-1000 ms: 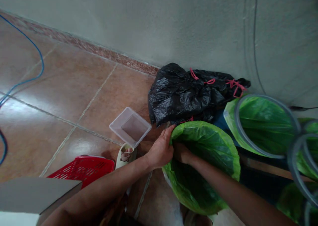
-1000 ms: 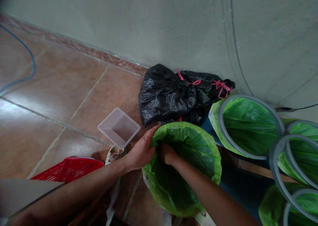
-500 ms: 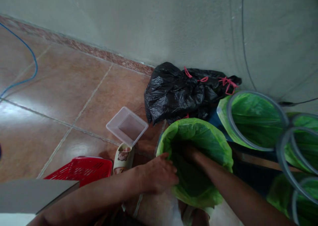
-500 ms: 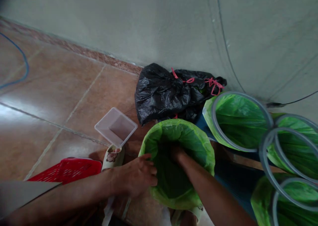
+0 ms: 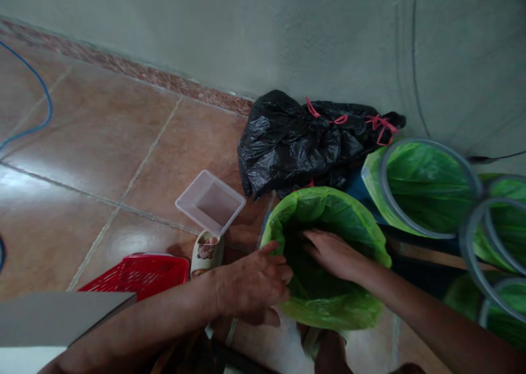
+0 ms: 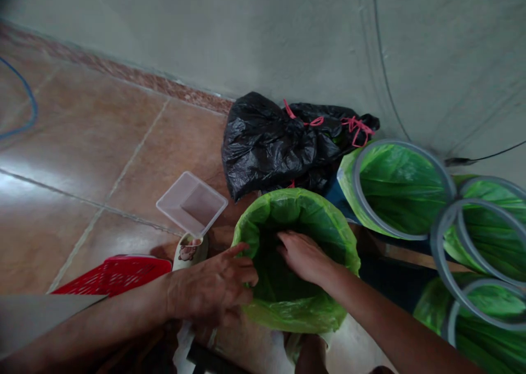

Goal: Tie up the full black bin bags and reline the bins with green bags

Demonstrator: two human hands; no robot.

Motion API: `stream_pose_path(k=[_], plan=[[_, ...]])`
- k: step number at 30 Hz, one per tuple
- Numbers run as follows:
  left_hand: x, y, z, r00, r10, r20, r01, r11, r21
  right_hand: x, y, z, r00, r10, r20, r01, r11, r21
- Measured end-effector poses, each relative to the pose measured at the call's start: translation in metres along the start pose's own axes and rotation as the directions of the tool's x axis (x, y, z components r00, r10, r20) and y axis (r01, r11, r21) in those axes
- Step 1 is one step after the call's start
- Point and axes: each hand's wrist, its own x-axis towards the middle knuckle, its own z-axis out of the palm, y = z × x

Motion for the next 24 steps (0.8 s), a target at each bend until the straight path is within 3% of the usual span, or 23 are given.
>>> stream_pose_path(k=[5,10,16,24], plan=[[0.005,-0.001,0.011,0.995,-0.048,-0.082,0.052,0.997,0.051,-0.065,-0.017,0.001,0.985,-0.158,-0.072,0.167,0.974,0.152],[0.011,-0.007,0.022,0.996,-0.007,-0.084,0.017,0.992,0.122,-0.107,-0.010,0.038,0.963,-0.231,-0.141,0.233,0.973,-0.005],[0.009,-0.012,0.031,0.989,0.017,-0.145,0.010,0.984,0.179,-0.116,0.015,0.066,0.902,-0.356,-0.245,0.288,0.918,-0.274],[0.002,-0.026,0.037,0.971,0.040,-0.238,0.021,0.969,0.246,-0.117,0.029,0.067,0.877,-0.397,-0.272,0.303,0.894,-0.331]])
